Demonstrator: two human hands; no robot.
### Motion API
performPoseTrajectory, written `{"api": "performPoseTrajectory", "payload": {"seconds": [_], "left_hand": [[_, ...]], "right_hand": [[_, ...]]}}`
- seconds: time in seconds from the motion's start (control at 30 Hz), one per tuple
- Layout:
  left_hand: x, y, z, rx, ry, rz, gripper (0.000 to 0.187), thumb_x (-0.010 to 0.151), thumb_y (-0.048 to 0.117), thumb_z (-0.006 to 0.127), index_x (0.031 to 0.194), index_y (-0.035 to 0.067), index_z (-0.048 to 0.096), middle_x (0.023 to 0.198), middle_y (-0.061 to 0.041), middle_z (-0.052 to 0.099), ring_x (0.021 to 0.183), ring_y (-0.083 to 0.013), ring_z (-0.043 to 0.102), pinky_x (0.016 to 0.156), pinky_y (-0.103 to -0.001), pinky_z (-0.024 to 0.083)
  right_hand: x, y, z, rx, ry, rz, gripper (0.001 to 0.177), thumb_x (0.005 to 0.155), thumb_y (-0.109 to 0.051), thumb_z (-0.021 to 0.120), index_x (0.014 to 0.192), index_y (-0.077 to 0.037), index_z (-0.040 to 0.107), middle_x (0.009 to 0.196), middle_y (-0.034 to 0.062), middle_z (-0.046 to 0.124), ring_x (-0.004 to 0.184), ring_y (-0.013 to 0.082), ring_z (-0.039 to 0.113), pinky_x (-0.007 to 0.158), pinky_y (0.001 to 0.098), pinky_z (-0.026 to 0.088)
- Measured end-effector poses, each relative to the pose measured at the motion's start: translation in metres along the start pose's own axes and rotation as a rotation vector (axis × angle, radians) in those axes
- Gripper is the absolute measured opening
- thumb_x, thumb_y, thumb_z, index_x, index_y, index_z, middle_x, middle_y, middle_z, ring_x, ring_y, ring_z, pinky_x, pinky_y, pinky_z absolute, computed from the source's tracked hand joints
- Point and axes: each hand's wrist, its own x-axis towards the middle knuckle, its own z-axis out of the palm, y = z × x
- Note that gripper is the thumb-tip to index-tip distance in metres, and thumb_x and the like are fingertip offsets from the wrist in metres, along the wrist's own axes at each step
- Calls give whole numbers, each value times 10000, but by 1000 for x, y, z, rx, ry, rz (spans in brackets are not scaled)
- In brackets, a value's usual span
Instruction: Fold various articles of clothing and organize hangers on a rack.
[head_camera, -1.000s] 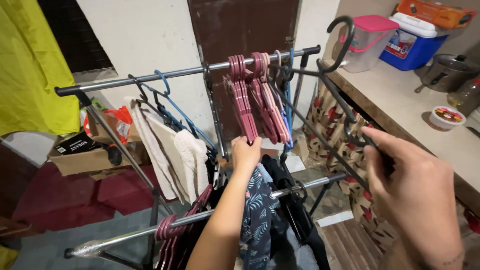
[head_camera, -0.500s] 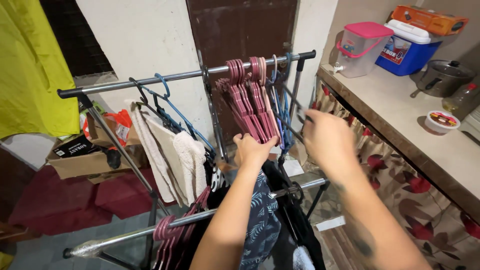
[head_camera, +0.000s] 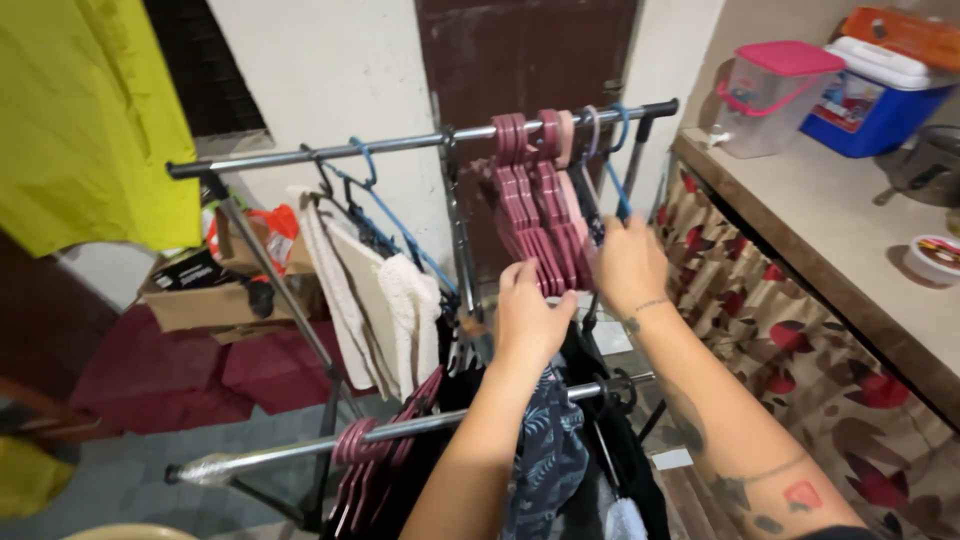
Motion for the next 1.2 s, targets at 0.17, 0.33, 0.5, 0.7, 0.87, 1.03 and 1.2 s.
{"api": "performPoseTrajectory", "payload": {"seconds": [0.17, 0.33, 0.5, 0.7, 0.87, 1.03, 1.2], "left_hand": [[6, -16, -35, 29, 193, 55, 354, 887, 171, 679, 1228, 75, 675, 1291, -200, 609, 1137, -384, 651, 981, -444, 534], [29, -74, -29, 93, 208, -32, 385, 902, 171, 673, 1253, 15, 647, 1130, -252, 662, 1021, -443, 653, 875, -497, 528], [31, -53, -48, -30, -21, -204, 383, 930, 227, 600, 1242, 19, 680, 957, -239, 746, 861, -440, 717, 772, -507, 561], [29, -75, -28, -162, -31, -148, 398, 937, 274, 601, 1224, 4, 657, 1028, -234, 740, 890, -436, 736, 776, -481, 578], [24, -67, -28, -139, 143, 58, 369, 973, 281, 598, 1161, -22, 693, 1006, -254, 741, 958, -407, 722, 829, -439, 565], [22, -50, -33, -205, 174, 66, 376, 998, 323, 587, 1153, 1, 704, 961, -242, 744, 913, -397, 732, 793, -431, 567], [11, -36, -39, -198, 200, 44, 364, 1005, 330, 586, 1138, 15, 710, 875, -238, 732, 827, -407, 722, 730, -447, 557]], "right_hand": [[2, -20, 36, 373, 101, -333, 260, 850, -100, 646, 1073, -16, 750, 969, 206, 753, 876, 334, 758, 824, 405, 603], [1, -59, 106, 534, -146, -191, 365, 904, -177, 681, 1219, 4, 647, 986, 226, 754, 936, 345, 737, 855, 394, 572], [15, -48, 150, 758, -191, -89, 433, 840, -208, 683, 1223, -15, 625, 991, 200, 754, 938, 322, 755, 830, 410, 572], [-1, -69, 56, 457, -66, 39, 238, 955, -196, 599, 1125, -74, 715, 852, 166, 740, 860, 369, 714, 767, 464, 535], [1, -51, 40, 549, 6, -22, 201, 992, -151, 563, 1075, -22, 694, 781, 193, 724, 772, 361, 734, 749, 461, 558], [-36, -58, -7, 243, 266, -180, 214, 986, -136, 608, 1134, -13, 702, 834, 255, 701, 815, 435, 682, 723, 513, 528], [-88, -66, -116, 205, 90, 23, 282, 1002, -220, 595, 1241, -119, 705, 806, 178, 732, 694, 330, 714, 663, 457, 556]]}}
